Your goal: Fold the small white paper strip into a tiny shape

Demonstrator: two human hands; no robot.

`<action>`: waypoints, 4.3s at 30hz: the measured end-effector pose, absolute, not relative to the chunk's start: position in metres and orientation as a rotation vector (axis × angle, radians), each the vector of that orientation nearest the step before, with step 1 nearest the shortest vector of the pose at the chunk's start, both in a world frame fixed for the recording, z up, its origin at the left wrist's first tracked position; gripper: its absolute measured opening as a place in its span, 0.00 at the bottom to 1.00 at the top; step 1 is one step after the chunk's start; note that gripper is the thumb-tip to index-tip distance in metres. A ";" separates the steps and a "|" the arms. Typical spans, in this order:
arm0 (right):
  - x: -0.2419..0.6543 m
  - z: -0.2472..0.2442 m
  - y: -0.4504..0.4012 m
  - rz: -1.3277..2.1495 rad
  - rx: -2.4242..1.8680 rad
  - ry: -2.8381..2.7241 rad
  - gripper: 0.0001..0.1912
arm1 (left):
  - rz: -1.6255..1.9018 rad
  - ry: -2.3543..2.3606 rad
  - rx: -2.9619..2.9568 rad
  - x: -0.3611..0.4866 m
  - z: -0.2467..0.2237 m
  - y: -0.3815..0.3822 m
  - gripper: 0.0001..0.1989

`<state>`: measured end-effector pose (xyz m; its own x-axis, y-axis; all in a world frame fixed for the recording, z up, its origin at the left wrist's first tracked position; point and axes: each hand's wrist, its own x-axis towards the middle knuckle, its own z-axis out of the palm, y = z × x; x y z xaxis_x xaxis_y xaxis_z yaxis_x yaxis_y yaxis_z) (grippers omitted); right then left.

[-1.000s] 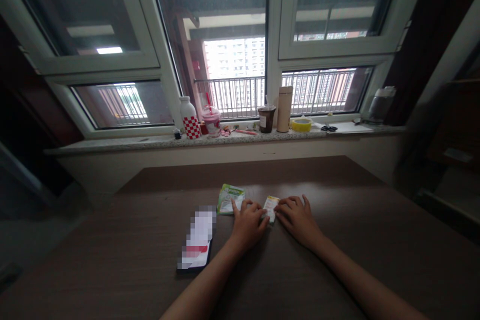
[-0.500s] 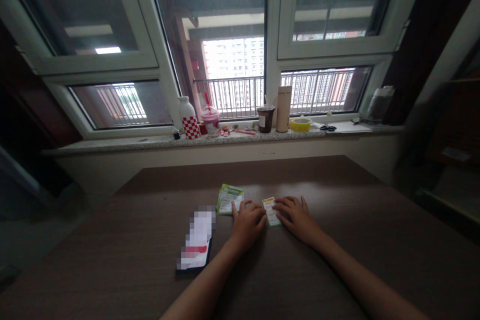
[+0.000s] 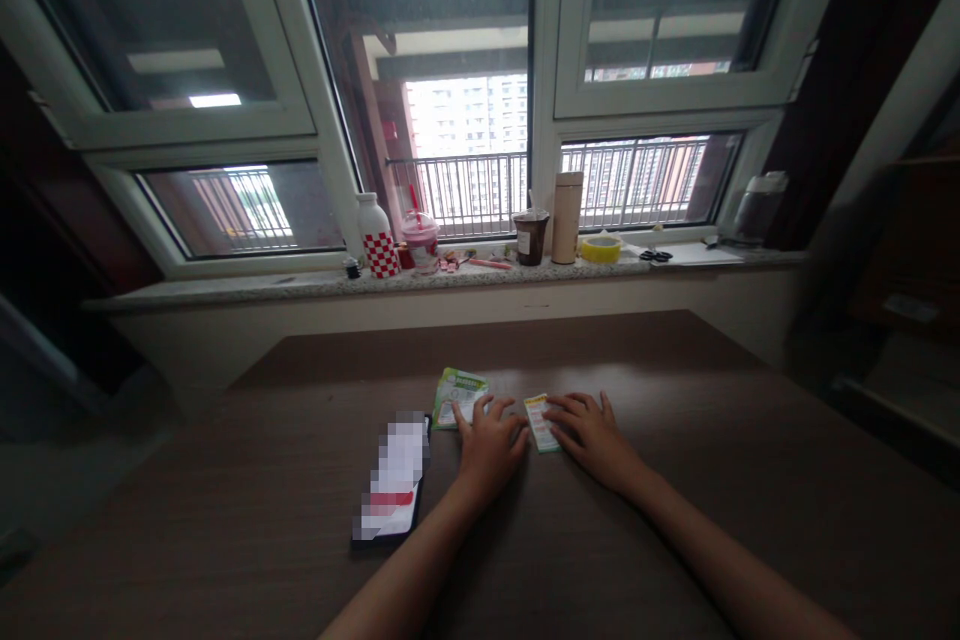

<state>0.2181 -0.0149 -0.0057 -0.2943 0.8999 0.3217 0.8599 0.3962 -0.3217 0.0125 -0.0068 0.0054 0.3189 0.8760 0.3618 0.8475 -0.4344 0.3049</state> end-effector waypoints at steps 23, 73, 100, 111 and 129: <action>0.217 -0.006 -0.014 0.133 -1.554 -2.229 0.17 | 0.664 1.707 2.523 0.016 0.000 -0.002 0.13; 0.218 -0.004 -0.015 0.234 -1.600 -2.211 0.19 | 0.664 1.579 2.430 0.015 0.011 -0.003 0.13; 0.216 0.000 -0.018 0.251 -1.598 -2.209 0.22 | 0.651 1.630 2.501 0.016 0.004 0.000 0.17; 0.215 0.000 -0.019 0.196 -1.592 -2.242 0.20 | 0.598 1.683 2.489 0.016 0.002 0.001 0.17; 0.221 -0.005 -0.007 0.396 -1.593 -2.111 0.20 | 0.616 1.562 2.548 0.017 0.012 -0.002 0.14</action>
